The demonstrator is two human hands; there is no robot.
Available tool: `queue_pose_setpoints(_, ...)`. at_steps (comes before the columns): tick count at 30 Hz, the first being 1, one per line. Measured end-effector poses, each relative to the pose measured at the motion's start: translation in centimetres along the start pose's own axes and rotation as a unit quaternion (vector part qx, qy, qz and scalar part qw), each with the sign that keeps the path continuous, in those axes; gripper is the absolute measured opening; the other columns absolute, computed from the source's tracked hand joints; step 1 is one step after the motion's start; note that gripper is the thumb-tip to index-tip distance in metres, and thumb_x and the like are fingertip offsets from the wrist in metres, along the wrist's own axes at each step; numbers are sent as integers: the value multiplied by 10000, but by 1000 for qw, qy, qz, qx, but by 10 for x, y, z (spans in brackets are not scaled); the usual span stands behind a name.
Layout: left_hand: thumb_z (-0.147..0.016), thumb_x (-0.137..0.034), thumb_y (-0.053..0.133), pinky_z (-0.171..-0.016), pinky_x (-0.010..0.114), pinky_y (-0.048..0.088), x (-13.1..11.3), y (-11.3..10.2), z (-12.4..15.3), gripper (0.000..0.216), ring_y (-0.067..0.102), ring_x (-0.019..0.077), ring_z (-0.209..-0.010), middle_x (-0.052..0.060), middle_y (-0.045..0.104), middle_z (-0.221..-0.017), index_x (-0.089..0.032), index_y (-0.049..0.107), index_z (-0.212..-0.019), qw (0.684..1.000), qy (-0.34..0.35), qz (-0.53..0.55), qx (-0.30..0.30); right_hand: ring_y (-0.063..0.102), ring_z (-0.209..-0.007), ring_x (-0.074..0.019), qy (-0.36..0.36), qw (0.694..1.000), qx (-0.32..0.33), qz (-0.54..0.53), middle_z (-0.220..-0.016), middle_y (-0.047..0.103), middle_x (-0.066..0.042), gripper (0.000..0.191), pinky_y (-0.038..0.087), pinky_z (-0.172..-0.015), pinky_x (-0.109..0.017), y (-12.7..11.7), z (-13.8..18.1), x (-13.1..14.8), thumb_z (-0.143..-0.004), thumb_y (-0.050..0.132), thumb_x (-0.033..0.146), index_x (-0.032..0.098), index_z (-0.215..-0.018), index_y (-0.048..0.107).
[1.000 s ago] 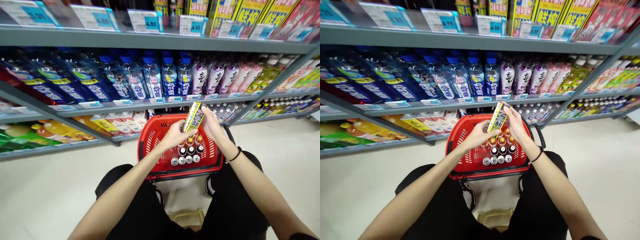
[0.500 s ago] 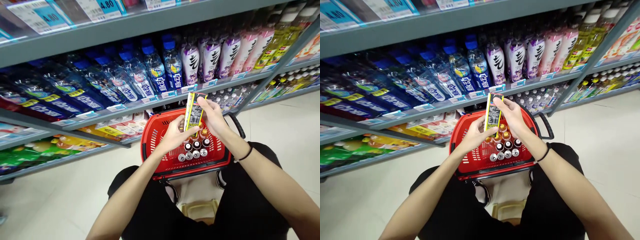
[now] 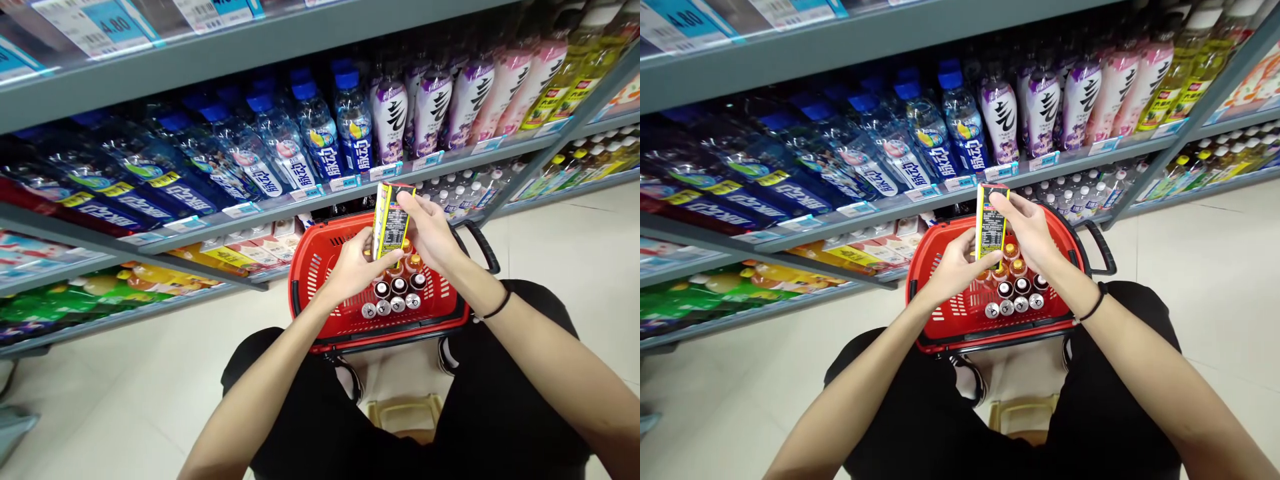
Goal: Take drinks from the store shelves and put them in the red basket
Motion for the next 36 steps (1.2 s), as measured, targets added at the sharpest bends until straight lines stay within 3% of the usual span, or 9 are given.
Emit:
queue_pose_setpoints(14,-835,-444,878,-956,386,613,1,6,-1,544,752,248,-1066,124,775,-1192,-118,678,-1221,1000,0,-1,6,688,-880,-175,1,1000,-1,17,-986,768,-22,422,540,-723,-290,-4,0,2,-717,950,593,250,-924,817)
queue_pose_setpoints(26,-817,-489,895,-894,380,645,3,5,0,599,768,246,-1017,136,772,-1201,-120,667,-1230,999,-5,29,27,707,-879,-188,2,999,-8,50,-991,777,-38,470,572,-738,-303,-6,1,-4,-772,886,656,223,-927,788)
queue_pose_setpoints(32,-812,-475,903,-912,375,644,2,2,-1,584,765,248,-1053,124,774,-1203,-135,672,-1227,999,14,37,31,719,-1012,-216,-20,999,-11,34,-1043,773,-44,486,601,-859,-337,-3,2,-5,-823,830,685,229,-986,789)
queue_pose_setpoints(36,-850,-513,861,-940,387,629,5,-6,-3,565,750,241,-1063,104,771,-1192,-165,664,-1250,998,50,8,-23,701,-1128,-247,-29,999,-14,43,-1079,771,-46,534,606,-930,-370,-2,1,-8,-827,797,737,244,-1030,785)
Point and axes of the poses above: each hand's wrist, its own z-axis away from the middle knuckle, its own y-axis out of the palm, x = y × z, the point moved 4 cm from there along -z, towards the middle knuckle
